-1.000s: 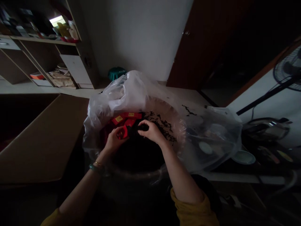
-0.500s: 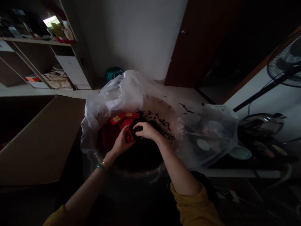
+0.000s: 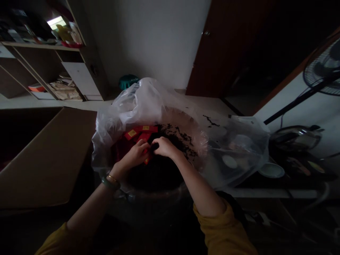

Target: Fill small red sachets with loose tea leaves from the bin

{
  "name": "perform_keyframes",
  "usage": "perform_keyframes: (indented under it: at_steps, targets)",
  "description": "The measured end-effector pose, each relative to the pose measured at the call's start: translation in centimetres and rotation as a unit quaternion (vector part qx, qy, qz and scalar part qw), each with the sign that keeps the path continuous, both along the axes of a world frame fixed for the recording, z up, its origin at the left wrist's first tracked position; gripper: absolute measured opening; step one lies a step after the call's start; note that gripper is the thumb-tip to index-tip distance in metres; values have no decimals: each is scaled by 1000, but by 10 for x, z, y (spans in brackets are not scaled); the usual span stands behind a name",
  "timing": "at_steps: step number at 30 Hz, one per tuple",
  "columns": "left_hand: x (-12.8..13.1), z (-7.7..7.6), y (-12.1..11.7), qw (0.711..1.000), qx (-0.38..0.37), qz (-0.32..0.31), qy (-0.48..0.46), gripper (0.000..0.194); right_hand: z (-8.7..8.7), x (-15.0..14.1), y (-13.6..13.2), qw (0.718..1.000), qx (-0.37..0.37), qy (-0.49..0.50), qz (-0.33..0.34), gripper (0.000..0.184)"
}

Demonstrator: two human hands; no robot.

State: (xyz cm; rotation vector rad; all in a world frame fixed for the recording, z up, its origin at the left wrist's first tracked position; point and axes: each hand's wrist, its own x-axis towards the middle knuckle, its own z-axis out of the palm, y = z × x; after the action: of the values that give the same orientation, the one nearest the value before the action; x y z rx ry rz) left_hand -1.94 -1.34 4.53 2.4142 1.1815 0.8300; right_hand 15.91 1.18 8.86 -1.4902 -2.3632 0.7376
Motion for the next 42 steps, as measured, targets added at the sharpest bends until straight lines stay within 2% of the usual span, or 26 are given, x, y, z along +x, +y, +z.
perform_keyframes:
  at_steps: [3,9,12,15,19,22,26,31,36,37,39,40,42]
  targets:
    - [0,-1,5,998,18,-12,-57,17,0,-2,-3,999,42,-5,-21,41]
    - [0,-20,12,991,51,10,-119,15,-3,-11,-10,989,113,73,-68,57]
    - [0,-23,13,989,65,24,-128,16,-4,-13,-12,986,93,120,-68,43]
    - [-1,-22,12,986,80,38,-138,16,-5,-12,-12,990,55,119,-55,24]
    - [-1,-22,9,984,96,40,-142,13,-2,-11,-11,998,30,53,-22,22]
    - [0,-24,8,984,105,41,-141,10,3,-13,-9,997,20,60,-35,23]
    - [1,-26,8,983,101,58,-143,11,6,-14,-11,993,-5,81,-86,29]
    - [2,-28,8,978,106,61,-170,13,12,-16,-23,999,-49,-19,14,59]
    - [3,-30,5,973,95,49,-205,8,16,-18,-28,990,-32,-113,77,80]
    - [3,-30,4,972,92,48,-210,6,14,-18,-27,990,-18,-120,77,79]
    - [2,-32,3,971,70,53,-224,6,8,-17,-25,992,21,-114,45,63]
    - [2,-34,3,969,50,61,-233,13,4,-16,-23,994,36,-100,22,54]
    - [3,-40,1,966,-1,84,-243,43,-5,-14,-20,998,46,-50,-17,43]
